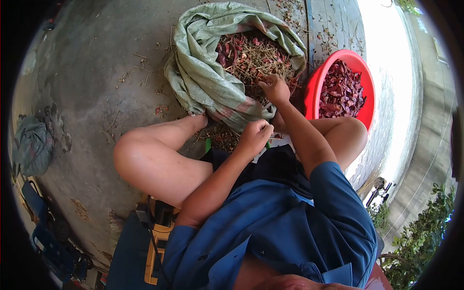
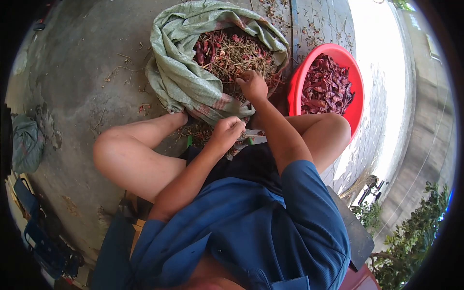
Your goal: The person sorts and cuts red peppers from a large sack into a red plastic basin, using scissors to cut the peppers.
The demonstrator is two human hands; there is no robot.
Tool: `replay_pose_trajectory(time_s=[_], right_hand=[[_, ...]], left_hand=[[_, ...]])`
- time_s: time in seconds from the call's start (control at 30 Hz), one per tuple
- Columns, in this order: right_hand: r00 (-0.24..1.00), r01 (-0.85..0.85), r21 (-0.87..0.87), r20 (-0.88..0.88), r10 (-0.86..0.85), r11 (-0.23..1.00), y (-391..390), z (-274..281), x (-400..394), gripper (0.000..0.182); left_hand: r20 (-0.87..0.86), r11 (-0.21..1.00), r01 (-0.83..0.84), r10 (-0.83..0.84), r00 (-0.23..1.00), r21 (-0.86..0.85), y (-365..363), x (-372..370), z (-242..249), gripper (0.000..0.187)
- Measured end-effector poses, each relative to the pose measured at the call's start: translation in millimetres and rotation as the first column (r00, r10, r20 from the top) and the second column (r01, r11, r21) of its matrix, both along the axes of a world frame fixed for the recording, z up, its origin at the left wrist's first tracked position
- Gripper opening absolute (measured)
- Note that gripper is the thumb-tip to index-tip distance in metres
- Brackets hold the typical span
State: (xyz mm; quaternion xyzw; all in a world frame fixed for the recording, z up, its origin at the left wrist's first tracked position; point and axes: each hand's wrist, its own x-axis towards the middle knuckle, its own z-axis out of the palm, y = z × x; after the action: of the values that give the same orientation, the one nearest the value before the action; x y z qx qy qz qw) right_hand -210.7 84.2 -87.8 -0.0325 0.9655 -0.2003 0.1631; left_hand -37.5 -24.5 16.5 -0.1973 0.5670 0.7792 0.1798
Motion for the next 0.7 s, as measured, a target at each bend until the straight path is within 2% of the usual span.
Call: replay_pose_trajectory(time_s=[0.1,0.23,0.3,0.33,0.37,0.43,0.47,0.5,0.57,0.63,0.7], right_hand=[[1.000,0.021,0.014,0.001,-0.021,1.000,-12.3,-14.8,-5.3,0.038],[0.992,0.129,0.081,-0.001,-0.129,0.988,-11.1,-22.2,-10.0,0.037],[0.996,0.038,0.105,0.080,-0.046,0.994,10.7,-38.4,-13.6,0.041],[0.997,-0.059,0.072,0.060,0.055,0.996,24.8,-52.7,-16.8,0.036],[0.997,-0.060,0.073,0.053,0.056,0.996,31.4,-54.1,-20.1,0.036],[0.991,0.032,-0.356,0.134,0.017,0.934,45.6,-58.2,-18.6,0.031],[0.957,0.172,-0.484,0.289,-0.029,0.858,39.9,-19.0,-13.2,0.037],[0.960,0.172,-0.481,0.279,-0.036,0.859,32.8,21.7,-7.1,0.037],[0.848,0.330,-0.538,0.530,0.007,0.776,25.5,87.2,4.2,0.025],[0.846,0.310,-0.573,0.530,0.054,0.759,36.4,116.7,15.6,0.023],[0.782,0.314,-0.632,0.595,0.184,0.708,46.0,146.7,33.6,0.022]], left_hand=[[0.003,0.999,-0.003,0.003,1.000,-0.055,1.0,0.2,-4.3,0.026],[0.024,0.996,-0.013,0.015,1.000,-0.087,-1.5,-0.4,-3.6,0.025],[0.026,0.998,-0.006,0.008,1.000,-0.059,0.1,-2.8,-3.5,0.025],[0.020,0.998,-0.008,0.010,1.000,-0.054,1.6,-2.6,-2.6,0.025],[-0.011,0.997,-0.004,0.003,1.000,-0.081,1.9,-2.7,-2.7,0.025],[-0.040,0.995,0.003,-0.007,0.999,-0.103,2.6,1.0,-3.1,0.025],[-0.020,0.996,-0.004,0.003,1.000,-0.088,3.0,1.0,-6.0,0.026],[-0.003,0.997,-0.010,0.010,1.000,-0.072,4.5,0.7,-8.7,0.028],[-0.071,0.997,-0.044,0.040,0.997,-0.060,7.6,1.0,-13.9,0.028],[-0.030,0.997,-0.042,0.040,0.999,-0.062,4.6,0.8,-15.1,0.027],[-0.014,0.998,-0.055,0.055,0.998,-0.011,-1.1,0.9,-9.0,0.027]])
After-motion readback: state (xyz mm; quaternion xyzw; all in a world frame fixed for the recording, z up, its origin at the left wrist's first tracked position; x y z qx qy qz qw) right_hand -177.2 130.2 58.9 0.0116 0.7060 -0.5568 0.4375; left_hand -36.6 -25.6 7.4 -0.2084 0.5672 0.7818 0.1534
